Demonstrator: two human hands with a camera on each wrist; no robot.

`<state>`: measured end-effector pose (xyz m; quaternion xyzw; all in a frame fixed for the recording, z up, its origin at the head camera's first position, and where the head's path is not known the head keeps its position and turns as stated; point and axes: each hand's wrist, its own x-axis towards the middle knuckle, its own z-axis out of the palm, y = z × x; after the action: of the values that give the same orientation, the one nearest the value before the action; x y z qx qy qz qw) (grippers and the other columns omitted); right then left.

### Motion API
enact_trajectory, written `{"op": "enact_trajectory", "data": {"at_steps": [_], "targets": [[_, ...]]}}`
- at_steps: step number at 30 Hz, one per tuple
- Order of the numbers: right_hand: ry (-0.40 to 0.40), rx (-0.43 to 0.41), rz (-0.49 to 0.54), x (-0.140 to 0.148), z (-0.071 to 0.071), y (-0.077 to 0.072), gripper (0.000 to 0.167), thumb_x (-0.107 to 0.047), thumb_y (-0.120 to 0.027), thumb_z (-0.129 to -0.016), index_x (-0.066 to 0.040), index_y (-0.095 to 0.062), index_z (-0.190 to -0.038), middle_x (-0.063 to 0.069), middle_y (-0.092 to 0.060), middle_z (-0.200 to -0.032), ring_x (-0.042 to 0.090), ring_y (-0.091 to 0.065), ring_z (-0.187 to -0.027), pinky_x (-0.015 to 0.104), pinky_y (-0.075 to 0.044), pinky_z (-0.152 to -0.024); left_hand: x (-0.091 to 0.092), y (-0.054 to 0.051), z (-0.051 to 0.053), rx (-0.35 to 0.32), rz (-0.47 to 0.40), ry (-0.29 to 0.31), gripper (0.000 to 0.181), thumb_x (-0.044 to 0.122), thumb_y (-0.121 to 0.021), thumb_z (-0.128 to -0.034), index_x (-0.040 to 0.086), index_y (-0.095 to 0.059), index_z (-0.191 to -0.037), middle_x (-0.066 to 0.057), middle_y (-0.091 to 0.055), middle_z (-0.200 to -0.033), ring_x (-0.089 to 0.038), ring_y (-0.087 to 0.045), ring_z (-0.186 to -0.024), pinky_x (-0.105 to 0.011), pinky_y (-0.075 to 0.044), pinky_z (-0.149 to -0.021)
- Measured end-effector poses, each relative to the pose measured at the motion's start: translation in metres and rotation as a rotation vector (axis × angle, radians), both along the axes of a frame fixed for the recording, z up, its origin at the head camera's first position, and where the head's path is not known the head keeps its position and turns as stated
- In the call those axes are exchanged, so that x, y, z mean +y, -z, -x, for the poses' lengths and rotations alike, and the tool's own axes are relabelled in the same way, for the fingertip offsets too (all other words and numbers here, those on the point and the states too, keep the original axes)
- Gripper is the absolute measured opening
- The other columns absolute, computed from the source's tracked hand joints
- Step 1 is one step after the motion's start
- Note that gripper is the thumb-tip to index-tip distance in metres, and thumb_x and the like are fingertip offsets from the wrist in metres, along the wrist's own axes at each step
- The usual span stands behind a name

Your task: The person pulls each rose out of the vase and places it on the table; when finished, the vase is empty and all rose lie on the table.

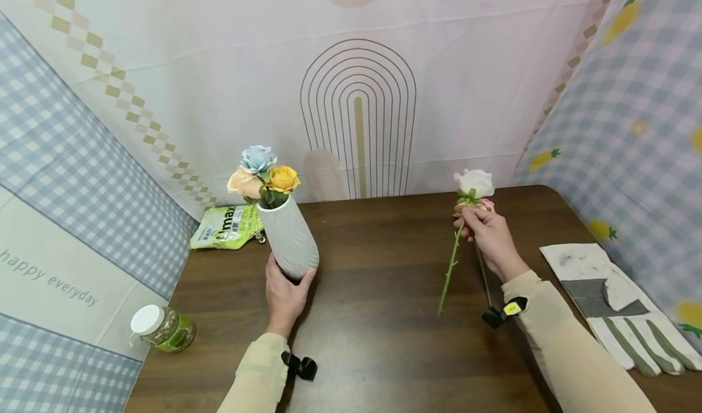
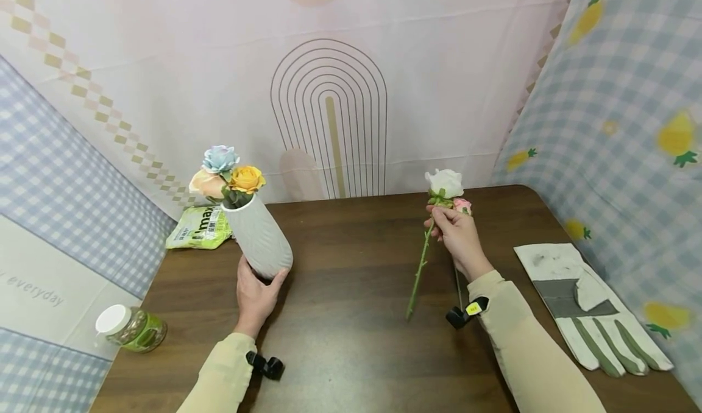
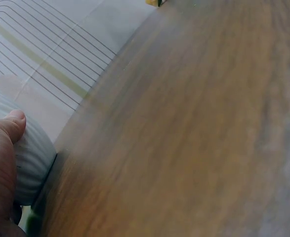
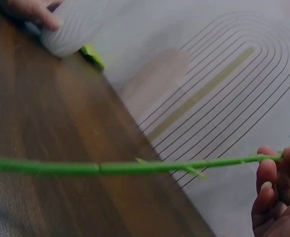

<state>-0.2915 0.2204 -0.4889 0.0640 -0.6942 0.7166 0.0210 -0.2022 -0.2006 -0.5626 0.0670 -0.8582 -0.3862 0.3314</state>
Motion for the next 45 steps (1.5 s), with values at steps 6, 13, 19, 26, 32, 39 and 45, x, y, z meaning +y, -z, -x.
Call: {"op": "enact_trajectory", "data": {"at_steps": [6, 13, 19, 26, 32, 39, 45], "targets": [[0.006, -0.026, -0.203, -0.003, 0.014, 0.019, 0.040, -0.027, -0.058, -0.097, 0.001, -0.060, -0.127, -0.002, -0.068, -0.087, 0.005, -0.054, -0.070, 0.019, -0.046, -0.057, 0.000, 0.001, 0.001, 0.008, -0.001, 0.006, 0.095, 0.032, -0.085, -0.0713, 0.001, -0.032, -0.144, -0.023, -0.045, -0.134, -0.037, -0.044, -0.124, -0.049, -0.034, -0.103], [0.047, 0.121, -0.554, -0.002, 0.026, 0.039, 0.038, -0.021, -0.065, -0.093, 0.002, -0.064, -0.122, 0.010, -0.066, -0.091, 0.011, -0.052, -0.068, 0.022, -0.043, -0.053, -0.001, 0.002, 0.001, 0.004, 0.000, 0.005, 0.095, 0.032, -0.085, -0.0716, 0.002, -0.032, -0.144, -0.022, -0.045, -0.134, -0.037, -0.044, -0.124, -0.048, -0.034, -0.103], [0.117, 0.186, -0.686, 0.001, 0.029, 0.049, 0.031, -0.026, -0.069, -0.090, -0.004, -0.071, -0.111, 0.007, -0.071, -0.085, 0.016, -0.059, -0.068, 0.026, -0.045, -0.055, -0.001, 0.001, 0.001, 0.006, -0.001, 0.008, 0.095, 0.033, -0.085, -0.0716, 0.002, -0.032, -0.144, -0.022, -0.045, -0.134, -0.037, -0.044, -0.124, -0.048, -0.034, -0.102], [0.165, 0.181, -0.703, 0.003, 0.030, 0.063, 0.025, -0.029, -0.071, -0.088, -0.009, -0.075, -0.102, 0.004, -0.073, -0.084, 0.016, -0.066, -0.073, 0.026, -0.049, -0.058, 0.000, 0.000, 0.001, 0.018, 0.010, 0.004, 0.096, 0.032, -0.085, -0.0706, 0.001, -0.032, -0.144, -0.023, -0.044, -0.134, -0.037, -0.044, -0.124, -0.049, -0.034, -0.102], [0.172, 0.164, -0.708, 0.003, 0.029, 0.066, 0.017, -0.028, -0.072, -0.087, -0.014, -0.077, -0.096, 0.002, -0.072, -0.080, 0.015, -0.062, -0.065, 0.029, -0.047, -0.053, 0.001, 0.000, 0.000, 0.012, 0.006, 0.000, 0.096, 0.032, -0.085, -0.0706, 0.002, -0.032, -0.144, -0.023, -0.045, -0.134, -0.037, -0.044, -0.124, -0.049, -0.034, -0.102], [0.137, 0.084, -0.708, 0.002, 0.028, 0.067, 0.020, -0.031, -0.071, -0.088, -0.015, -0.077, -0.099, -0.001, -0.072, -0.077, 0.012, -0.064, -0.062, 0.028, -0.050, -0.054, 0.001, 0.000, -0.001, -0.015, 0.003, 0.000, 0.095, 0.034, -0.084, -0.0720, 0.002, -0.031, -0.145, -0.022, -0.044, -0.135, -0.036, -0.043, -0.125, -0.049, -0.034, -0.103], [0.131, 0.073, -0.719, 0.001, 0.028, 0.069, 0.019, -0.029, -0.072, -0.087, -0.016, -0.077, -0.100, -0.002, -0.072, -0.077, 0.011, -0.066, -0.062, 0.028, -0.051, -0.055, 0.000, -0.001, 0.000, -0.014, 0.001, 0.002, 0.094, 0.034, -0.084, -0.0722, 0.002, -0.032, -0.144, -0.022, -0.044, -0.135, -0.036, -0.043, -0.125, -0.049, -0.033, -0.103]]}}
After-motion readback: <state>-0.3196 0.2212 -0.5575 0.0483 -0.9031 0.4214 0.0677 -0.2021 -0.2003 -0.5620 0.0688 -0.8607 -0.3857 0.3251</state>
